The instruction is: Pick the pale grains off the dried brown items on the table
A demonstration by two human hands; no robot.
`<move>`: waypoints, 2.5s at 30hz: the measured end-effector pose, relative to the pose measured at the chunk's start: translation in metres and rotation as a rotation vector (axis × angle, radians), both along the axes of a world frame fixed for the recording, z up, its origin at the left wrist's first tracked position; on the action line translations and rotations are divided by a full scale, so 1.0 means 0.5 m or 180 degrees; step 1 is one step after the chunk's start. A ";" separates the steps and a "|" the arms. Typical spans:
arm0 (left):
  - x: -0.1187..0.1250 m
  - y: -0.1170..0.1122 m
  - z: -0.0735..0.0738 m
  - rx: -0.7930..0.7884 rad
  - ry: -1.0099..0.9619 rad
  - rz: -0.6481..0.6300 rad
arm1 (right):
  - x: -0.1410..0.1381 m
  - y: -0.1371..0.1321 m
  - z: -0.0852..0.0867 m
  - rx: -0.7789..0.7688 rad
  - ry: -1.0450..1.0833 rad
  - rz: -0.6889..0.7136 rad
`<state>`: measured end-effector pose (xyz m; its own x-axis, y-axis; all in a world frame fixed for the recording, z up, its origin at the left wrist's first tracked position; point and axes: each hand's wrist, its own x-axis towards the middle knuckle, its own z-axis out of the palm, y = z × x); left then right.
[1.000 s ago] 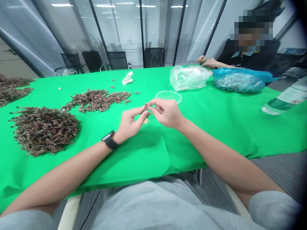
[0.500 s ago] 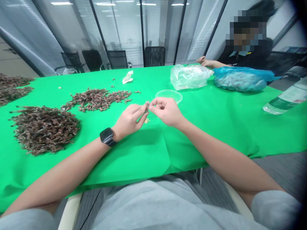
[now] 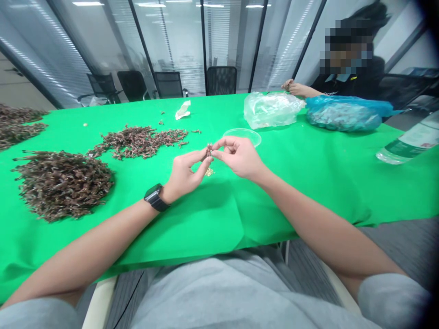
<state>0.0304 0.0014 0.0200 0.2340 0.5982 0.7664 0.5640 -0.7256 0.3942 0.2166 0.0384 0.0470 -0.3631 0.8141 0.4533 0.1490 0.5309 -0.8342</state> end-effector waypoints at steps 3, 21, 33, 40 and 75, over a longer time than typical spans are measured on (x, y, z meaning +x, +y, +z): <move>0.001 -0.002 0.001 -0.0260 -0.0175 -0.0018 | 0.002 0.001 -0.008 0.0715 -0.0133 -0.0252; -0.011 -0.001 0.004 -0.0198 0.0169 -0.0140 | 0.001 0.000 -0.003 -0.0812 0.0216 0.0358; -0.038 0.019 0.012 0.0395 0.0900 0.0036 | 0.013 0.011 0.007 -0.2238 0.0518 0.0990; -0.019 0.010 0.010 -0.0238 0.0090 -0.0025 | 0.007 -0.002 0.004 0.0206 -0.0220 -0.0087; -0.032 0.014 0.008 0.0377 0.0791 0.0042 | 0.011 0.003 0.007 -0.1343 0.0060 0.0723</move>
<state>0.0143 0.0086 0.0240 0.4163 0.5120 0.7514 0.6424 -0.7505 0.1554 0.2219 0.0401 0.0504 -0.5479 0.8295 0.1086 0.0511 0.1628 -0.9853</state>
